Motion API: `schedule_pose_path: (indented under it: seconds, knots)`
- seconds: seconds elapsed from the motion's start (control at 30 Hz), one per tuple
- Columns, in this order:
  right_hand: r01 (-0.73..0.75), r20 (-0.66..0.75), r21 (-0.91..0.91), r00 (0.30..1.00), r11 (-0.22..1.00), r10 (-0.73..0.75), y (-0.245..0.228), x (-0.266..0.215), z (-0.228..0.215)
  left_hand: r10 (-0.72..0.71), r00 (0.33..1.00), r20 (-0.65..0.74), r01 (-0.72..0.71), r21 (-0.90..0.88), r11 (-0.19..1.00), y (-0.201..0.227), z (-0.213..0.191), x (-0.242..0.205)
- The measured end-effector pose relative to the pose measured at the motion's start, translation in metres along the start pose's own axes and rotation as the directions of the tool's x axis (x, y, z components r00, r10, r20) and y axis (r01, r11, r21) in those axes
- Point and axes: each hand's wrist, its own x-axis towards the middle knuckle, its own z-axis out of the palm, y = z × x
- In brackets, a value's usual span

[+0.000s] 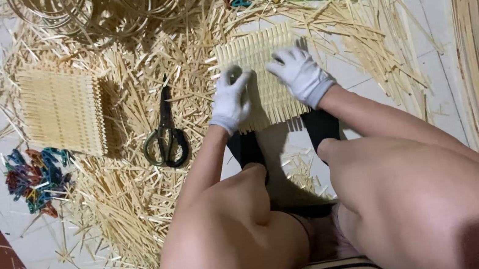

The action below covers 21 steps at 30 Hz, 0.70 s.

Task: The person is weaving thin bamboo strips together and using a machete to trim the edges of a small round bamboo basket or mat.

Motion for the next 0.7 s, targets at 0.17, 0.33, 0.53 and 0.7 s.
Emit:
schedule_pose_path:
  seconds: [0.17, 0.33, 0.53, 0.7]
  knots:
    - [0.062, 0.026, 0.022, 0.998, 0.998, -0.063, -0.035, -0.019, -0.06, -0.02, 0.956, 0.293, -0.02, 0.133, 0.991, 0.049, -0.039, -0.004]
    - [0.03, 0.164, -0.049, 0.986, 0.998, -0.021, -0.044, -0.017, -0.068, -0.056, 0.927, 0.372, -0.02, 0.197, 0.98, 0.037, -0.021, -0.011]
    - [0.023, 0.185, -0.066, 0.983, 0.998, -0.01, -0.043, -0.017, -0.067, -0.045, 0.932, 0.361, -0.027, 0.191, 0.981, 0.024, -0.014, -0.012]
    - [0.075, 0.167, -0.1, 0.984, 0.992, -0.058, -0.033, -0.015, -0.064, 0.018, 0.941, 0.339, -0.065, 0.129, 0.989, 0.026, -0.024, -0.011]
